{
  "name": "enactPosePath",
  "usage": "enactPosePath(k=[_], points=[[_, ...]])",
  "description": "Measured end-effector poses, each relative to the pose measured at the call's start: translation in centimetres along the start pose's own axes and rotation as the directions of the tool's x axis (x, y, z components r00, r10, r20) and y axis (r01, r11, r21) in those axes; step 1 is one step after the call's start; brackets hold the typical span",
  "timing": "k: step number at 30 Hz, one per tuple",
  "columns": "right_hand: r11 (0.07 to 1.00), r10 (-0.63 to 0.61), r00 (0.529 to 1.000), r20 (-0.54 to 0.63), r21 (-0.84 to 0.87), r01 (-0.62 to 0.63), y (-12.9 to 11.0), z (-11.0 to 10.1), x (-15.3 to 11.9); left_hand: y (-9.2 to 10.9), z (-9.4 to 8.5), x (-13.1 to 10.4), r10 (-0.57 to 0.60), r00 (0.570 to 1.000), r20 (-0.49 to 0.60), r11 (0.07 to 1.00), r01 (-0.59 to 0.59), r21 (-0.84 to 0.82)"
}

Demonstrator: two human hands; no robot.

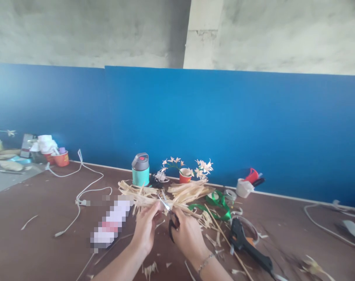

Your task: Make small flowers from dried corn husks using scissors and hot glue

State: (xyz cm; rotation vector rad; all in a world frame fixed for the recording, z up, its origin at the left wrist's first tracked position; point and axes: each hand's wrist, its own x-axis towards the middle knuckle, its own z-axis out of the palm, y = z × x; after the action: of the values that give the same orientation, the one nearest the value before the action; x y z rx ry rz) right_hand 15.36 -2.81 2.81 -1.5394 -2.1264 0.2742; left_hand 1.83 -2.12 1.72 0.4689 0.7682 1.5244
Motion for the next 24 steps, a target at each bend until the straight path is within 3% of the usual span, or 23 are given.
enactPosePath(k=[11, 24], points=[[1.000, -0.010, 0.998, -0.056, 0.009, 0.010, 0.25, 0.30, -0.05, -0.20, 0.29, -0.23, 0.006, 0.998, 0.056, 1.000, -0.007, 0.018], [0.997, 0.015, 1.000, -0.027, 0.080, -0.013, -0.13, -0.29, 0.03, -0.31, 0.15, -0.17, 0.010, 0.996, 0.089, 0.999, -0.014, 0.048]])
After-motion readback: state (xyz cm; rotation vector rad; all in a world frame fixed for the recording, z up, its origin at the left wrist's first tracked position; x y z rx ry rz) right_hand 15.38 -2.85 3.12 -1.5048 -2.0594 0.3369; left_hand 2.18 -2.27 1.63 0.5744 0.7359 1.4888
